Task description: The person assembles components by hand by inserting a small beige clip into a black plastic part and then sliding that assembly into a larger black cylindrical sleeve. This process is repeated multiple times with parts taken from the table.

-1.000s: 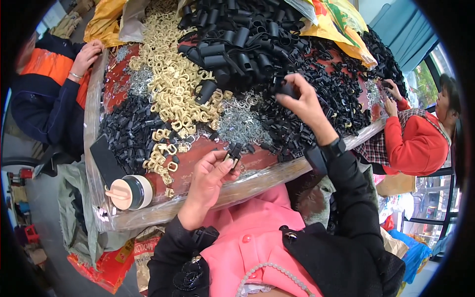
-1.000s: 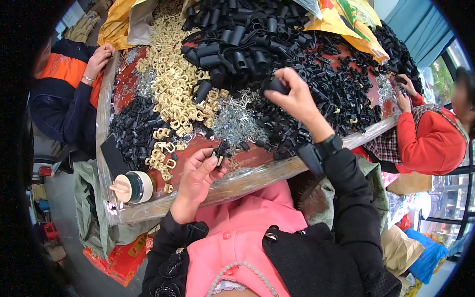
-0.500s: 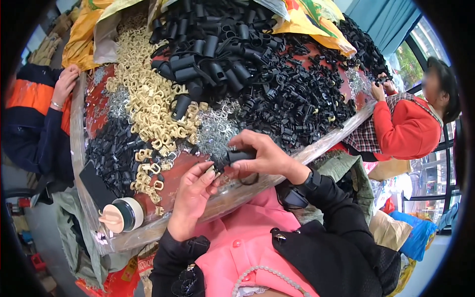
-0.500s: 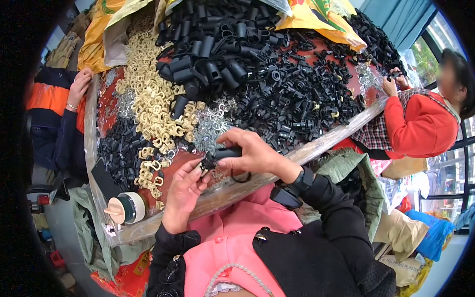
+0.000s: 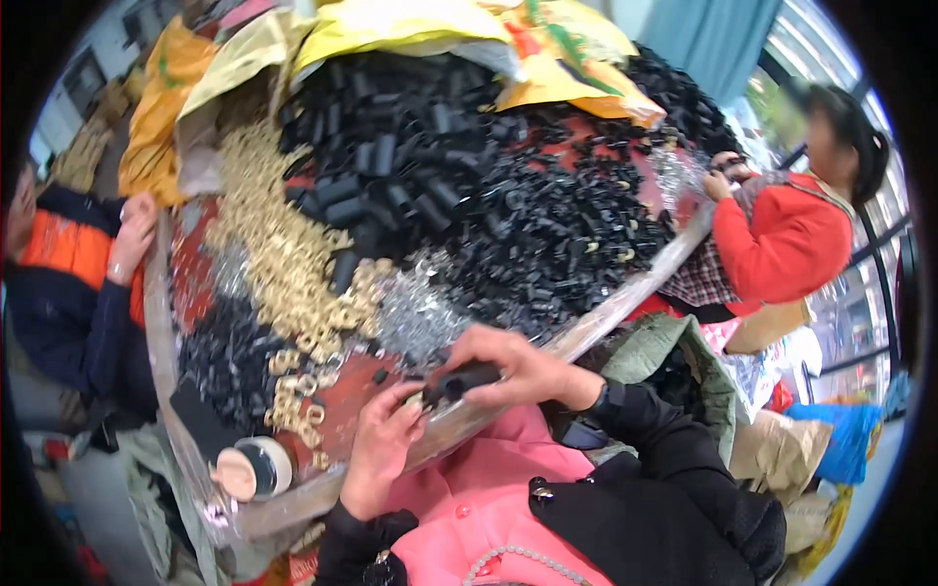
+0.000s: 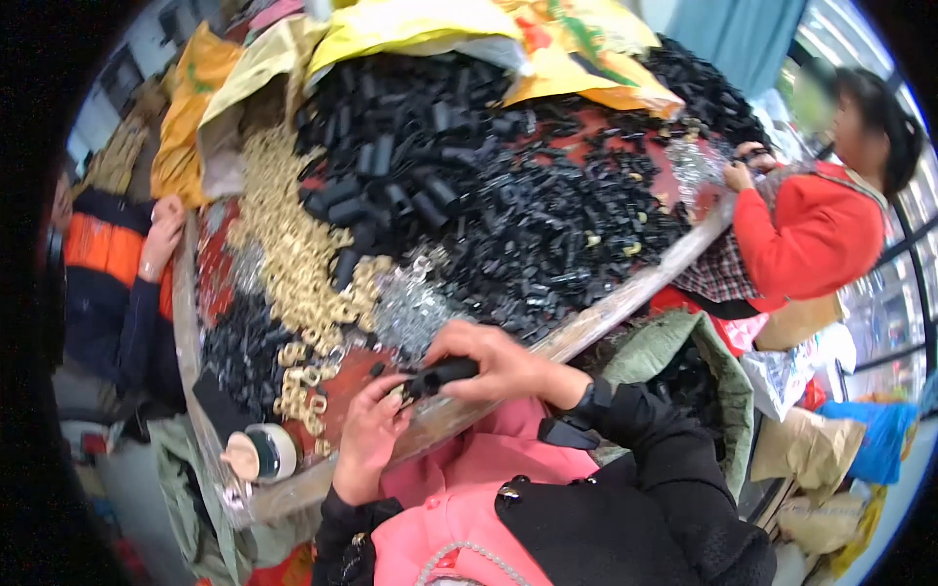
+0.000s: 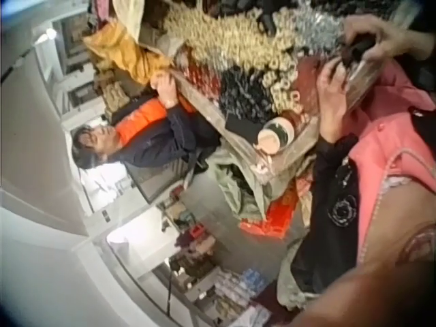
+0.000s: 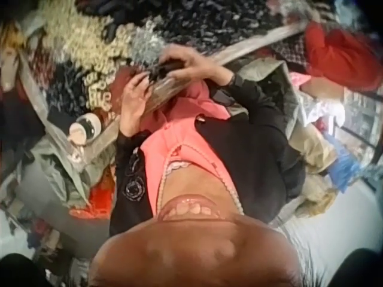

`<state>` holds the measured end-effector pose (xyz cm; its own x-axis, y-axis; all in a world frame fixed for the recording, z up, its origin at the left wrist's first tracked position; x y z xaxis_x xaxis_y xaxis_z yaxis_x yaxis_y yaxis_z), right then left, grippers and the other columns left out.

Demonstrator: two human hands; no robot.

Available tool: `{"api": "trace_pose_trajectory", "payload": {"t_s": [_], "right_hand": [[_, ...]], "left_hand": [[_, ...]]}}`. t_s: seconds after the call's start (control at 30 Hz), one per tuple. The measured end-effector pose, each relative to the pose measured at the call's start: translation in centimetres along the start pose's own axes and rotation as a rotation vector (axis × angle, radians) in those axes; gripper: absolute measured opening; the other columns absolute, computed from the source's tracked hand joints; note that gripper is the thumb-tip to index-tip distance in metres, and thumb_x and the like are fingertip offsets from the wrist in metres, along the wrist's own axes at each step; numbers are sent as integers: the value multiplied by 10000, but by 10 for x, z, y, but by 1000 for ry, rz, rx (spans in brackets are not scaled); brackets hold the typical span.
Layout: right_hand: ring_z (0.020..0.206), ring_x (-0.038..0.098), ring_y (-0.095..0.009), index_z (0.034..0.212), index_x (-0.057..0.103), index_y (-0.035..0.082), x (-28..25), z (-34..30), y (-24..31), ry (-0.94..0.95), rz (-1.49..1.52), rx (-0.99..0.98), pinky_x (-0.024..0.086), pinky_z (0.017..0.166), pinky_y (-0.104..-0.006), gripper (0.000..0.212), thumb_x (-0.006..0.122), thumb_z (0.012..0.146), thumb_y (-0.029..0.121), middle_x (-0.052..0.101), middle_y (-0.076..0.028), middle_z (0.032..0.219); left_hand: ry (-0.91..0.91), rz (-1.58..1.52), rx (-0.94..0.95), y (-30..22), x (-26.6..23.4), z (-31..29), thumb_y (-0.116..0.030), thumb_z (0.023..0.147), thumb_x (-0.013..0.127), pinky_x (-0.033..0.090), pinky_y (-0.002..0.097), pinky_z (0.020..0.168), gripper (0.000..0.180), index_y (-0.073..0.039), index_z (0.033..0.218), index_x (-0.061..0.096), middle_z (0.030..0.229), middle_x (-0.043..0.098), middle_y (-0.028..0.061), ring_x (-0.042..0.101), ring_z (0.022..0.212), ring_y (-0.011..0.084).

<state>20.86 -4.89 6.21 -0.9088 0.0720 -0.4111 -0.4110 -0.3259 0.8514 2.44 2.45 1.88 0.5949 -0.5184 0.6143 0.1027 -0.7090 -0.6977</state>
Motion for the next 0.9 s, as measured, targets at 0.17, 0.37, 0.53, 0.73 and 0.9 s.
{"api": "trace_pose_trajectory", "payload": {"t_s": [0.17, 0.37, 0.53, 0.73, 0.9], "right_hand": [[884, 490, -270, 965, 512, 34, 14, -7, 0, 76, 44, -51, 400, 757, -340, 356, 627, 634, 98, 486, -111, 910], [944, 436, -289, 1129, 458, 50, 18, -13, -1, 185, -15, -121, 360, 813, -354, 459, 603, 694, 88, 435, -131, 1001], [935, 429, -285, 1174, 432, 54, 27, -16, -4, 155, -39, -83, 344, 819, -362, 494, 599, 711, 101, 429, -127, 992], [936, 437, -278, 1192, 415, 46, 32, -16, -14, 221, 156, -25, 351, 814, -351, 490, 584, 741, 140, 424, -132, 988], [895, 454, -285, 1044, 476, -13, 34, -17, -13, 240, 193, 49, 370, 779, -345, 404, 592, 686, 133, 442, -138, 932]], "left_hand": [[-12, 56, 5, 11, -1, -4, -89, 745, 586, 388, 187, 483, 273, 6, 988, 506, 787, 553, 62, 512, 595, 106], [-8, 140, 34, 16, -6, 2, -69, 736, 595, 422, 203, 489, 256, 6, 966, 510, 787, 564, 73, 526, 570, 124], [-56, 83, 0, 13, -10, 3, -19, 731, 589, 456, 200, 493, 238, 34, 953, 523, 729, 583, 84, 546, 539, 121], [-32, 145, -38, 13, -19, 3, -67, 722, 616, 461, 225, 486, 260, 22, 945, 514, 783, 590, 97, 553, 549, 152], [-28, 211, -66, 22, -29, 3, -59, 739, 601, 462, 220, 472, 246, 25, 955, 520, 776, 592, 93, 555, 542, 150]]}}
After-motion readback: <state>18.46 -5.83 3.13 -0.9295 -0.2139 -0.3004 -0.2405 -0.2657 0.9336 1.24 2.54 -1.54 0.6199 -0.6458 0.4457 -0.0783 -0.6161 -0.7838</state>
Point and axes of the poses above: each hand's wrist, its own z-axis towards the middle knuckle, its own x-axis out of the palm, y = z × x, the point moved 2 cm from there along z, towards the middle knuckle
